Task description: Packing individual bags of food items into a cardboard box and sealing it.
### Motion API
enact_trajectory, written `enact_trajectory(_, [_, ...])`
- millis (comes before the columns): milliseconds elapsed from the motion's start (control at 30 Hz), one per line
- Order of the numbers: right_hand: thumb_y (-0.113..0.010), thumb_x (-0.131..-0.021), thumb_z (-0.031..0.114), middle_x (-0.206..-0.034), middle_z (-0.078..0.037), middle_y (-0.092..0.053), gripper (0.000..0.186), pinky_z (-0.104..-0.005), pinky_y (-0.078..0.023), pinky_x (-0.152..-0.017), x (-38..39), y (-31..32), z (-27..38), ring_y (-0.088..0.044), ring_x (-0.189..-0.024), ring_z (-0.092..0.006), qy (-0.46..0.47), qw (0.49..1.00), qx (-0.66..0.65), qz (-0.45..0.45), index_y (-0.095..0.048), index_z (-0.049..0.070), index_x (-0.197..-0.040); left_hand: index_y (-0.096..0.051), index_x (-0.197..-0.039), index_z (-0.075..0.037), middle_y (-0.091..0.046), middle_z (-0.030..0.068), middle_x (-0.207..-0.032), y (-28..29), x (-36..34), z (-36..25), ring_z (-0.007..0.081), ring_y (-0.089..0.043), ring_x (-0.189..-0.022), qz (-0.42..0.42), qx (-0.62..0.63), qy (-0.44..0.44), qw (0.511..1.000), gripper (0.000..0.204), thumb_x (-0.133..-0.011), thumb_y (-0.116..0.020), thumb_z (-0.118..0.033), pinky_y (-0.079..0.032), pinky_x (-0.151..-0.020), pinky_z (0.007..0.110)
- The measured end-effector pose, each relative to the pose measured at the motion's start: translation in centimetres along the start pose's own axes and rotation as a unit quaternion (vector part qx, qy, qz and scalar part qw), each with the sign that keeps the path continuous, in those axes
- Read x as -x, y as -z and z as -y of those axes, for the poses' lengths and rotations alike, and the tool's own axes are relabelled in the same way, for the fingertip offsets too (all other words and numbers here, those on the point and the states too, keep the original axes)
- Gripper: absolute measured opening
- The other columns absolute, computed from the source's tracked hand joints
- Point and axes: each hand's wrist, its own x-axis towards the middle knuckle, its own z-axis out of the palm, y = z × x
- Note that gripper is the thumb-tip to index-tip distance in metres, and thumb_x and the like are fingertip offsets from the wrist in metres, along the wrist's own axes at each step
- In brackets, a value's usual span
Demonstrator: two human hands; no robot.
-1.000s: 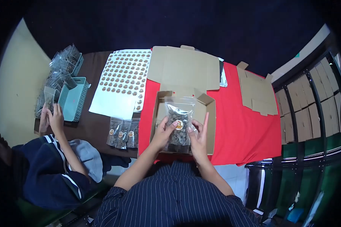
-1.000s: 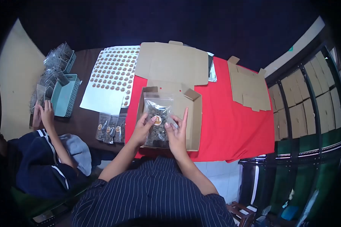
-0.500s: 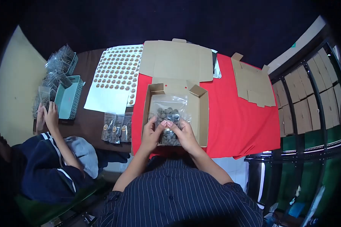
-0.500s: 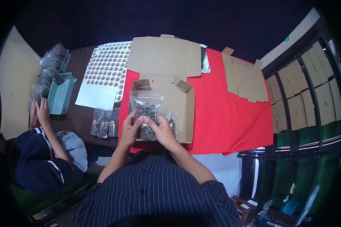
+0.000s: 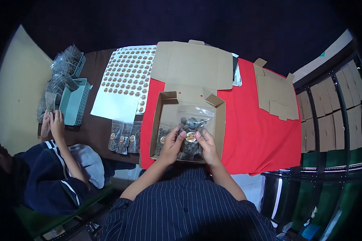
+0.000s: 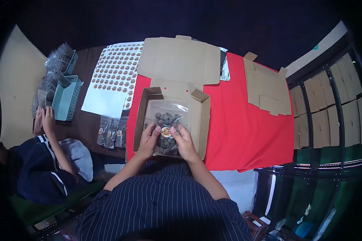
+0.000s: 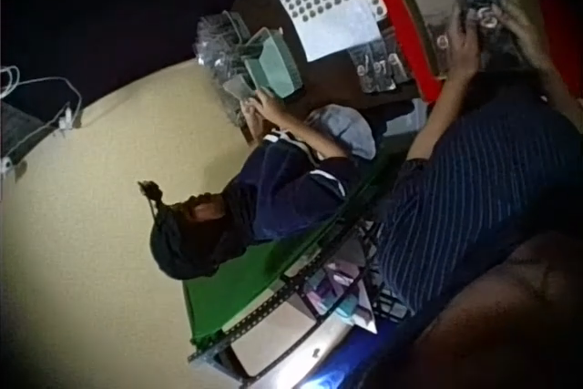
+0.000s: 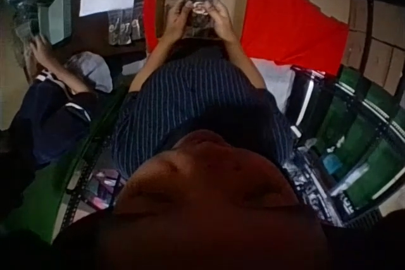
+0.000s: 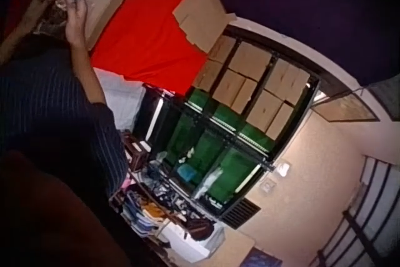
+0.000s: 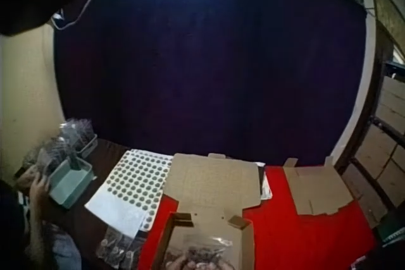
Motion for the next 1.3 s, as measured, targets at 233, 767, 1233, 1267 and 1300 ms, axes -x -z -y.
enact_trajectory(233, [-0.053,-0.093,0.022,-0.121,-0.010,-0.053,0.051,-0.0286,-0.036,-0.097,-0.2,-0.3,0.3,-0.050,-0.110,-0.0157,0.091,0.989,0.105,-0.043,-0.037,-0.003,-0.134,-0.036,-0.124,0.000,-0.052,0.0096,-0.112,-1.5,-0.4,-0.4,0.0151,-0.050,-0.106,0.020,-0.005,-0.062,0.998,0.049,-0.089,-0.061,-0.025,-0.039,-0.093,0.030])
enact_trajectory(767, [-0.042,-0.097,0.021,-0.131,-0.018,-0.044,0.046,-0.0327,-0.029,-0.103,1.0,-1.3,-0.8,-0.041,-0.122,-0.0223,0.105,0.978,0.158,-0.082,-0.033,-0.002,-0.136,-0.045,-0.119,0.004,-0.059,0.0151,-0.105,-1.8,1.3,-0.5,0.0211,-0.055,-0.098,-0.060,-0.141,-0.119,0.981,0.035,-0.097,-0.044,-0.023,-0.041,-0.089,0.031])
enact_trajectory(1233, [-0.061,-0.089,0.012,-0.085,-0.005,-0.065,0.014,-0.0239,-0.045,-0.076,1.0,-1.9,1.2,-0.059,-0.081,-0.0108,0.134,0.971,0.150,-0.130,-0.065,-0.002,-0.090,-0.053,-0.110,-0.002,-0.053,0.0112,-0.112,0.2,0.3,-1.4,0.0177,-0.051,-0.107,0.008,-0.044,-0.148,0.988,0.031,-0.085,-0.063,-0.016,-0.038,-0.093,0.031])
enact_trajectory(1267, [-0.060,-0.089,0.012,-0.087,-0.006,-0.065,0.015,-0.0247,-0.045,-0.077,1.4,-2.0,0.7,-0.059,-0.083,-0.0112,0.115,0.972,0.160,-0.132,-0.064,-0.002,-0.091,-0.059,-0.100,-0.001,-0.057,0.0088,-0.108,0.4,0.1,-1.1,0.0143,-0.053,-0.102,0.010,-0.038,-0.143,0.989,0.020,-0.084,-0.065,-0.012,-0.041,-0.090,0.030])
enact_trajectory(1300, [-0.059,-0.089,0.011,-0.088,-0.006,-0.065,0.015,-0.0255,-0.045,-0.078,1.5,-2.0,0.3,-0.059,-0.084,-0.0117,0.098,0.972,0.168,-0.130,-0.064,-0.003,-0.093,-0.059,-0.100,-0.001,-0.057,0.0088,-0.108,0.8,0.0,-1.1,0.0143,-0.053,-0.102,0.006,-0.038,-0.150,0.988,0.020,-0.084,-0.065,-0.012,-0.041,-0.090,0.030])
